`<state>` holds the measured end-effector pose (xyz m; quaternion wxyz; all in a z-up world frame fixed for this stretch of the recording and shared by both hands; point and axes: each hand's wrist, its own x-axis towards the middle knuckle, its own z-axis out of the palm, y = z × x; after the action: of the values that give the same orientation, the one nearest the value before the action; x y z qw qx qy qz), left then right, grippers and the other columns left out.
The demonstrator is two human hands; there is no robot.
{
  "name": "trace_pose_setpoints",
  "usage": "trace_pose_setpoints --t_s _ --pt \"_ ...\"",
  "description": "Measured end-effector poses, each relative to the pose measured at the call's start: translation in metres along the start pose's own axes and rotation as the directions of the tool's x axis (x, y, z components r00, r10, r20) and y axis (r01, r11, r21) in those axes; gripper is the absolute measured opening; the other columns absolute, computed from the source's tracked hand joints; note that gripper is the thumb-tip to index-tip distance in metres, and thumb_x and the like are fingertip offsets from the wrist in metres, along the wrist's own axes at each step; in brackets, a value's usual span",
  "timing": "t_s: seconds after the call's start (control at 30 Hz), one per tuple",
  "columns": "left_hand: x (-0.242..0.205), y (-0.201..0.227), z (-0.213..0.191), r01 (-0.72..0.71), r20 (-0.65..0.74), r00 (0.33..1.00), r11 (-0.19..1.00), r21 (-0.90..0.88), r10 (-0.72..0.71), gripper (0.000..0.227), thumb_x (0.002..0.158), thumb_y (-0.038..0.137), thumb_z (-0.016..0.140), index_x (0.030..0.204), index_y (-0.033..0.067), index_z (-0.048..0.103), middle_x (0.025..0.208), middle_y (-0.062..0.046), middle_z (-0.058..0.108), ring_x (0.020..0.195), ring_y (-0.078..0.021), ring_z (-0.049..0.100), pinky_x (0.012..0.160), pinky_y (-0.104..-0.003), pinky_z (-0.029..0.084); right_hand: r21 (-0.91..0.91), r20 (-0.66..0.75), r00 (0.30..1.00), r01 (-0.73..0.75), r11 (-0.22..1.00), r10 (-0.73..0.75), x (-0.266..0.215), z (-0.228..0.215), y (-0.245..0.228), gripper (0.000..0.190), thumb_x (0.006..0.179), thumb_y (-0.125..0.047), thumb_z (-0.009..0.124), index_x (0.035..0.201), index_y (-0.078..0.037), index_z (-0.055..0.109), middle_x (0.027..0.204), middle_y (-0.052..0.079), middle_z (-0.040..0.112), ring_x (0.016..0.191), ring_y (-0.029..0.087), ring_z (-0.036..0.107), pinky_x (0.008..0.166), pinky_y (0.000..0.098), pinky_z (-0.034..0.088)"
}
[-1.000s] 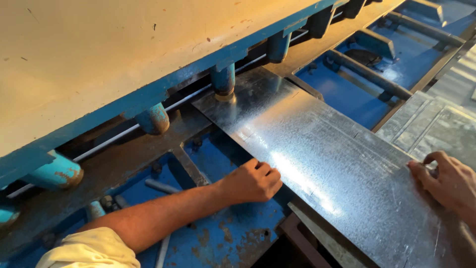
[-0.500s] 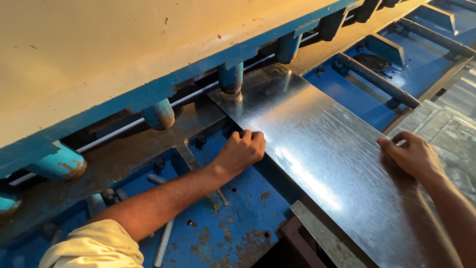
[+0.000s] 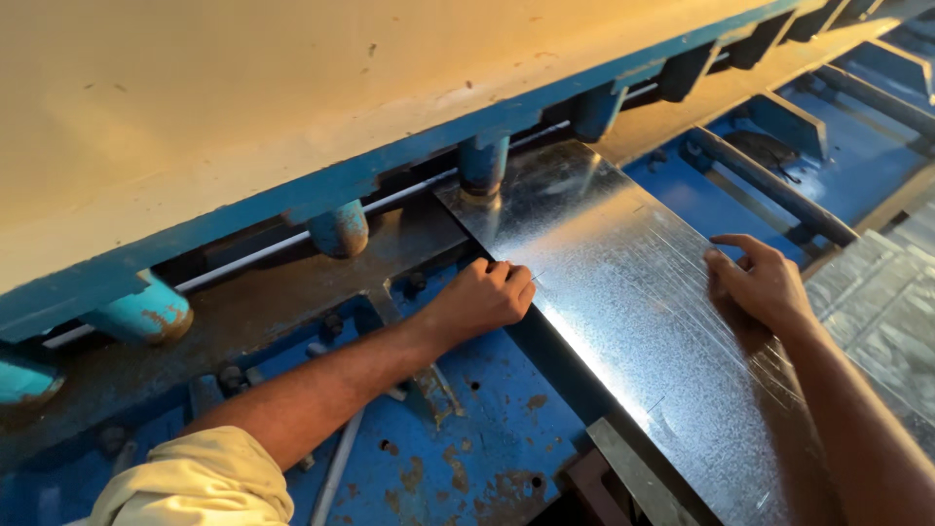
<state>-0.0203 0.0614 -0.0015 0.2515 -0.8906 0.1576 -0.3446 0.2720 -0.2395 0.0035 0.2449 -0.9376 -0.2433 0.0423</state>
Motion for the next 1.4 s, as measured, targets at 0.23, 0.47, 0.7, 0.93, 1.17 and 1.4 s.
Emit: trace_pose_setpoints --t_s 0.23,0.47,0.7,0.93,1.17,1.4 --pt "-0.006 -0.022 0.013 0.113 -0.029 0.993 0.992 0.046 -0.112 0.006 0.083 0.013 0.069 0.083 0.0099 0.064 0.084 -0.002 0.06 0.079 -0.0178 0.06 0.064 -0.033 0.052 0.07 0.197 0.977 -0.102 0.992 0.086 0.04 0.01 -0.014 0.08 0.085 -0.065 0.064 0.156 -0.034 0.047 0.123 0.021 0.071 0.105 0.036 0.07 0.096 0.0587 0.051" --pt "-0.011 -0.011 0.032 0.331 0.087 0.935 0.933 0.14 -0.344 0.019 0.089 0.014 0.065 0.102 0.0001 0.067 0.104 -0.015 0.063 0.096 -0.0365 0.07 0.078 -0.044 0.062 0.077 0.222 0.963 -0.176 0.981 0.155 0.044 0.023 -0.008 0.077 0.086 -0.068 0.059 0.152 -0.028 0.056 0.112 0.022 0.075 0.085 0.035 0.074 0.088 0.0517 0.06" --pt "-0.015 -0.008 0.039 0.309 0.189 0.922 0.936 0.169 -0.339 0.043 0.093 0.016 0.063 0.129 -0.0069 0.063 0.111 -0.019 0.064 0.102 -0.038 0.072 0.084 -0.046 0.064 0.082 0.204 0.966 -0.177 0.981 0.157 0.036 0.022 -0.009 0.072 0.089 -0.063 0.061 0.15 -0.027 0.056 0.104 0.02 0.075 0.075 0.028 0.072 0.08 0.0476 0.061" --pt "-0.018 -0.009 0.047 0.282 0.188 0.932 0.945 0.164 -0.31 0.031 0.102 0.009 0.065 0.123 -0.0132 0.064 0.109 -0.018 0.062 0.101 -0.0383 0.072 0.086 -0.047 0.064 0.096 0.185 0.963 -0.214 0.972 0.194 0.029 0.021 -0.013 0.07 0.089 -0.061 0.063 0.15 -0.028 0.059 0.101 0.022 0.077 0.077 0.029 0.072 0.08 0.0469 0.061" --pt "-0.021 -0.012 0.049 0.244 0.125 0.954 0.947 0.209 -0.273 0.027 0.094 0.006 0.065 0.111 -0.015 0.068 0.115 -0.019 0.062 0.098 -0.0422 0.074 0.083 -0.047 0.065 0.097 0.121 0.988 -0.112 0.989 0.1 0.03 0.023 -0.008 0.062 0.094 -0.058 0.066 0.147 -0.025 0.064 0.107 0.021 0.079 0.085 0.027 0.073 0.084 0.0413 0.058" --pt "-0.017 -0.02 0.057 0.228 0.038 0.97 0.954 0.195 -0.239 0.027 0.087 0.005 0.065 0.106 -0.0144 0.069 0.115 -0.023 0.063 0.092 -0.0425 0.075 0.079 -0.046 0.065 0.042 0.056 0.996 -0.067 0.997 0.065 0.027 0.025 -0.008 0.059 0.095 -0.056 0.068 0.145 -0.025 0.065 0.11 0.02 0.078 0.101 0.027 0.069 0.094 0.042 0.051"
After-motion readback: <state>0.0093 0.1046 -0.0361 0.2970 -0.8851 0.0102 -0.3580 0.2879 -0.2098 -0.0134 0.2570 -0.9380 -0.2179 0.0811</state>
